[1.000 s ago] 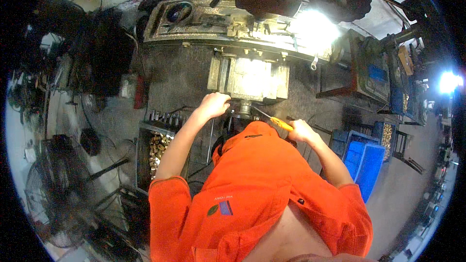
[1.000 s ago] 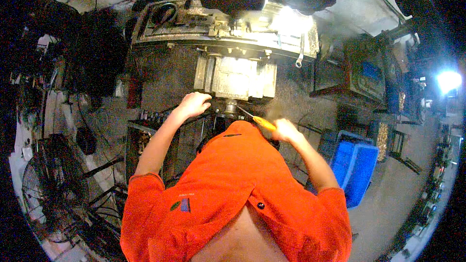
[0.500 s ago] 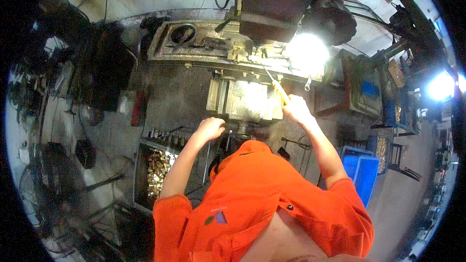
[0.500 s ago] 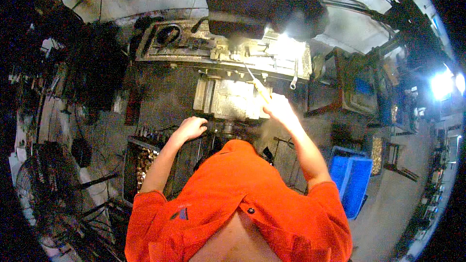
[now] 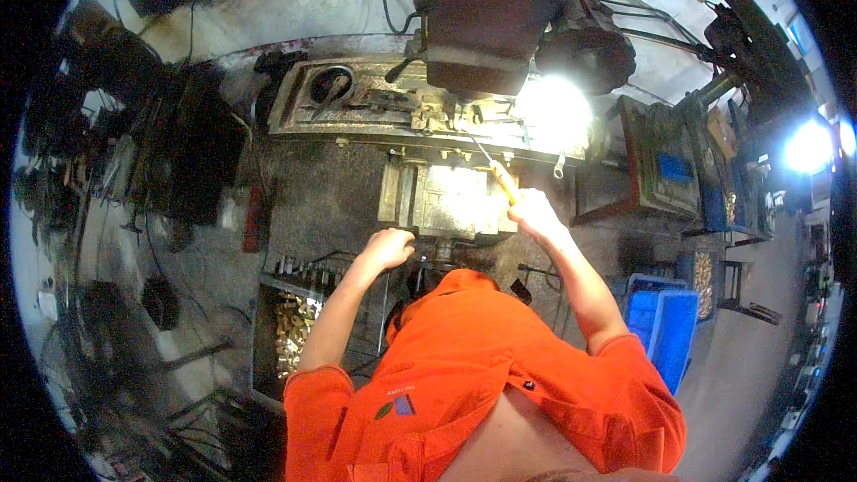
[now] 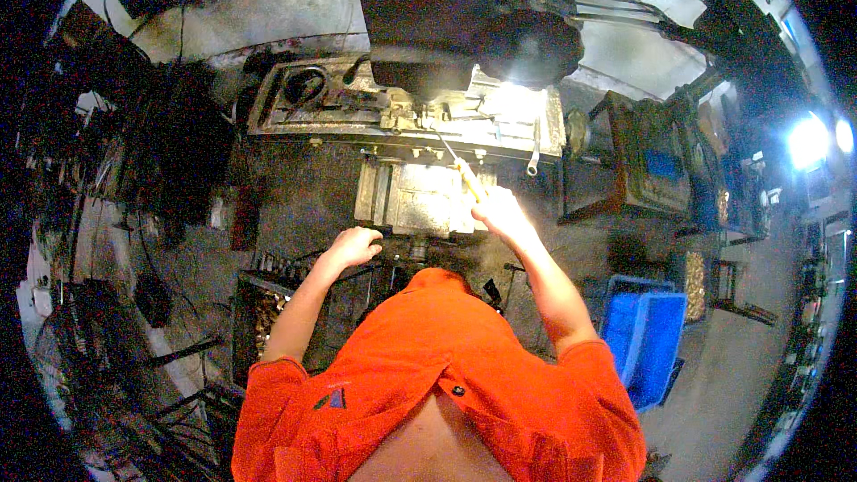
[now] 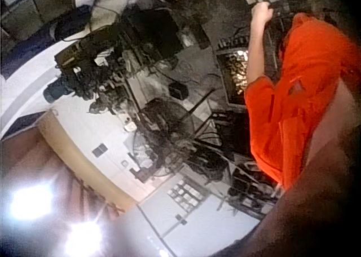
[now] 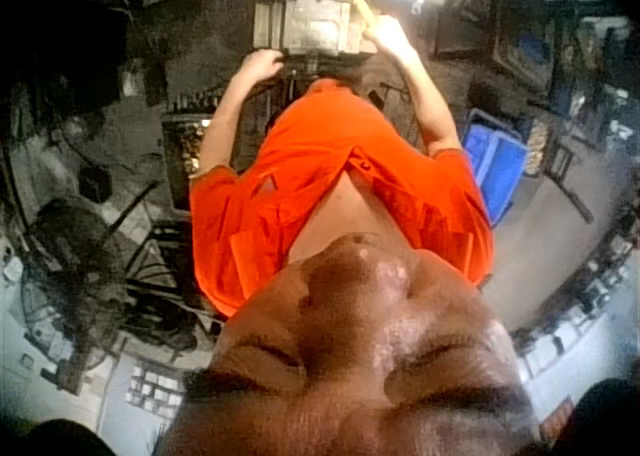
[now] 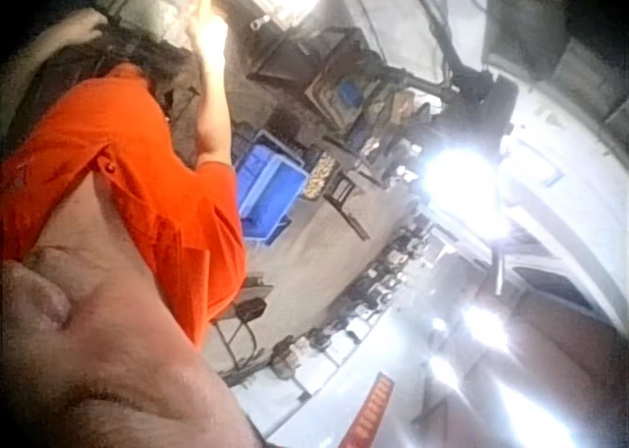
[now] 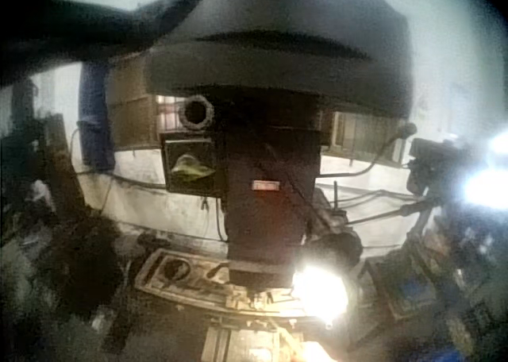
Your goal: The person operates a milling machine, using a long metal rod to clear metal shavings from the work area. They then pick up a small brass component and measure it with a dial caliper, adjusting the tool to read the dimensions.
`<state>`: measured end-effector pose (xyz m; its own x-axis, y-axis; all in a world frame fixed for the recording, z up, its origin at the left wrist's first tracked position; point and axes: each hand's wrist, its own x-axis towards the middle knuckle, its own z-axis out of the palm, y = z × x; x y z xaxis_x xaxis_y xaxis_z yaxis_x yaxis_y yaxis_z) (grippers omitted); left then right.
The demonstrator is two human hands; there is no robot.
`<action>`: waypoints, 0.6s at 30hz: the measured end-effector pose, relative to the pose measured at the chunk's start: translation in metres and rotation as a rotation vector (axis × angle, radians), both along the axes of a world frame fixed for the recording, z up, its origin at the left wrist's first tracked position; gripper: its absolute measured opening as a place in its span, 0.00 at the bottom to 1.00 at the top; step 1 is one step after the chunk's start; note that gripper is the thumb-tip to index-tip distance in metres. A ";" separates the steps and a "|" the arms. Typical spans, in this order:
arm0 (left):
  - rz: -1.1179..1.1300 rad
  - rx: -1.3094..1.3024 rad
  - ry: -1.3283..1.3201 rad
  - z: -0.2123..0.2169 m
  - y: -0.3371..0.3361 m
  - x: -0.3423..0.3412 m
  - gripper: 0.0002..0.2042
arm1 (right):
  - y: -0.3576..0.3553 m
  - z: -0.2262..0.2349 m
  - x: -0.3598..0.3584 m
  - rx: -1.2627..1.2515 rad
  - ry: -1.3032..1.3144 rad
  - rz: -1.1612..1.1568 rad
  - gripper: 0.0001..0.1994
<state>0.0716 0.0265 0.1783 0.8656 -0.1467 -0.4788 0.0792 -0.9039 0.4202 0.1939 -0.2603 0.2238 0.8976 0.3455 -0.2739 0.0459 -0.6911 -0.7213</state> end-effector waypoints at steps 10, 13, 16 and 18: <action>-0.049 -0.019 -0.016 -0.015 0.001 0.006 0.17 | 0.022 0.011 -0.002 0.035 0.158 -0.070 0.14; -0.035 -0.023 -0.010 -0.015 0.004 0.003 0.17 | 0.020 0.008 -0.007 -0.021 0.124 0.003 0.13; -0.019 -0.062 -0.059 -0.007 0.008 -0.001 0.17 | 0.010 -0.003 -0.026 0.024 0.046 0.123 0.11; 0.005 -0.080 -0.090 0.003 0.008 -0.001 0.16 | -0.001 -0.011 -0.035 -0.007 0.091 0.064 0.11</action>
